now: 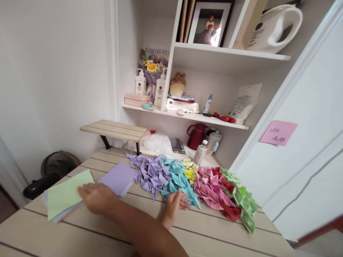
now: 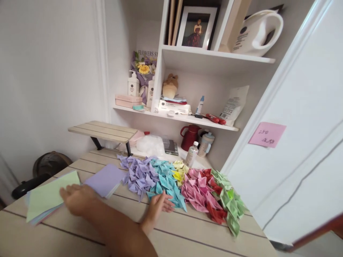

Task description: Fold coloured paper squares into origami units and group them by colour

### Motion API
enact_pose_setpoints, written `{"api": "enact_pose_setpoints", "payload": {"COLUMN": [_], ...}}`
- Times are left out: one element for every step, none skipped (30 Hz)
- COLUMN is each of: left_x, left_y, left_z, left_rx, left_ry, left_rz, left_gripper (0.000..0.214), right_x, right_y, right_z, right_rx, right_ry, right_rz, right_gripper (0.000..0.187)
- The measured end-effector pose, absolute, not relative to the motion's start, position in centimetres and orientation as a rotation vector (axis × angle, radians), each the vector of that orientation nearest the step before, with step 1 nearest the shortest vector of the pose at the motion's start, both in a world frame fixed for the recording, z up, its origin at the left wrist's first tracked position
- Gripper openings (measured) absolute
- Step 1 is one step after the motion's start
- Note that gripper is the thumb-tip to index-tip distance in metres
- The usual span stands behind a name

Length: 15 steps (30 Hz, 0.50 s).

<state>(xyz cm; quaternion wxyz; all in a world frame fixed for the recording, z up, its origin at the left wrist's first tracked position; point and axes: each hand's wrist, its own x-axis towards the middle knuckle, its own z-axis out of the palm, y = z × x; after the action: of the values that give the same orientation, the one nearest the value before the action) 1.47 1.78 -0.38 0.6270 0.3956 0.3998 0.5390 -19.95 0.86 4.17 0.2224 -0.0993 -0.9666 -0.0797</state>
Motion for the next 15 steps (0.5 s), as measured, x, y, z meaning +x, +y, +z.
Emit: {"api": "enact_pose_setpoints", "payload": {"left_x": [1.5, 1.5, 1.6, 1.6, 1.7, 1.7, 1.8, 1.8, 1.9, 1.9, 1.9, 1.9, 1.9, 1.9, 1.9], "left_y": [1.9, 2.0, 2.0, 2.1, 2.1, 2.1, 2.1, 2.1, 2.2, 2.2, 2.2, 2.2, 2.2, 2.1, 2.1], "left_z": [-0.4, -0.5, -0.6, -0.6, -0.7, -0.7, -0.8, -0.7, -0.7, -0.6, -0.6, -0.5, -0.4, -0.4, -0.3], "left_rx": [0.904, 0.907, 0.917, 0.929, 0.939, 0.947, 0.951, 0.952, 0.950, 0.949, 0.948, 0.950, 0.953, 0.956, 0.961], "left_ry": [0.915, 0.910, 0.905, 0.898, 0.892, 0.886, 0.881, 0.880, 0.882, 0.886, 0.890, 0.894, 0.896, 0.895, 0.893], "left_rz": [1.238, 1.238, 1.239, 1.237, 1.234, 1.232, 1.230, 1.230, 1.232, 1.232, 1.233, 1.232, 1.231, 1.230, 1.231], "left_gripper": [0.063, 0.062, 0.061, 0.061, 0.060, 0.060, 0.060, 0.059, 0.059, 0.058, 0.058, 0.058, 0.058, 0.057, 0.057], "right_x": [-20.9, -21.6, -22.2, -22.5, -22.6, -22.6, -22.6, -22.5, -22.3, -22.3, -22.2, -22.1, -22.1, -22.0, -21.9], "right_y": [0.4, 0.1, -0.2, -0.4, -0.5, -0.5, -0.4, -0.2, -0.1, 0.1, 0.3, 0.5, 0.7, 0.8, 0.9], "right_z": [3.7, 3.3, 3.0, 2.9, 2.8, 3.0, 3.1, 3.4, 3.6, 3.8, 3.9, 3.9, 4.0, 4.0, 4.1], "right_rx": [-0.235, -0.222, -0.241, -0.254, -0.270, -0.284, -0.292, -0.309, -0.341, -0.373, -0.407, -0.438, -0.466, -0.491, -0.503], "right_ry": [-2.668, -2.684, -2.706, -2.731, -2.755, -2.773, -2.790, -2.807, -2.824, -2.839, -2.851, -2.857, -2.857, -2.852, -2.839], "right_rz": [-0.237, -0.253, -0.268, -0.278, -0.279, -0.271, -0.258, -0.244, -0.232, -0.221, -0.209, -0.196, -0.183, -0.172, -0.164], "right_gripper": [0.043, 0.042, 0.037, 0.029, 0.019, 0.011, 0.008, 0.009, 0.009, 0.009, 0.008, 0.007, 0.006, 0.005, 0.005]}}
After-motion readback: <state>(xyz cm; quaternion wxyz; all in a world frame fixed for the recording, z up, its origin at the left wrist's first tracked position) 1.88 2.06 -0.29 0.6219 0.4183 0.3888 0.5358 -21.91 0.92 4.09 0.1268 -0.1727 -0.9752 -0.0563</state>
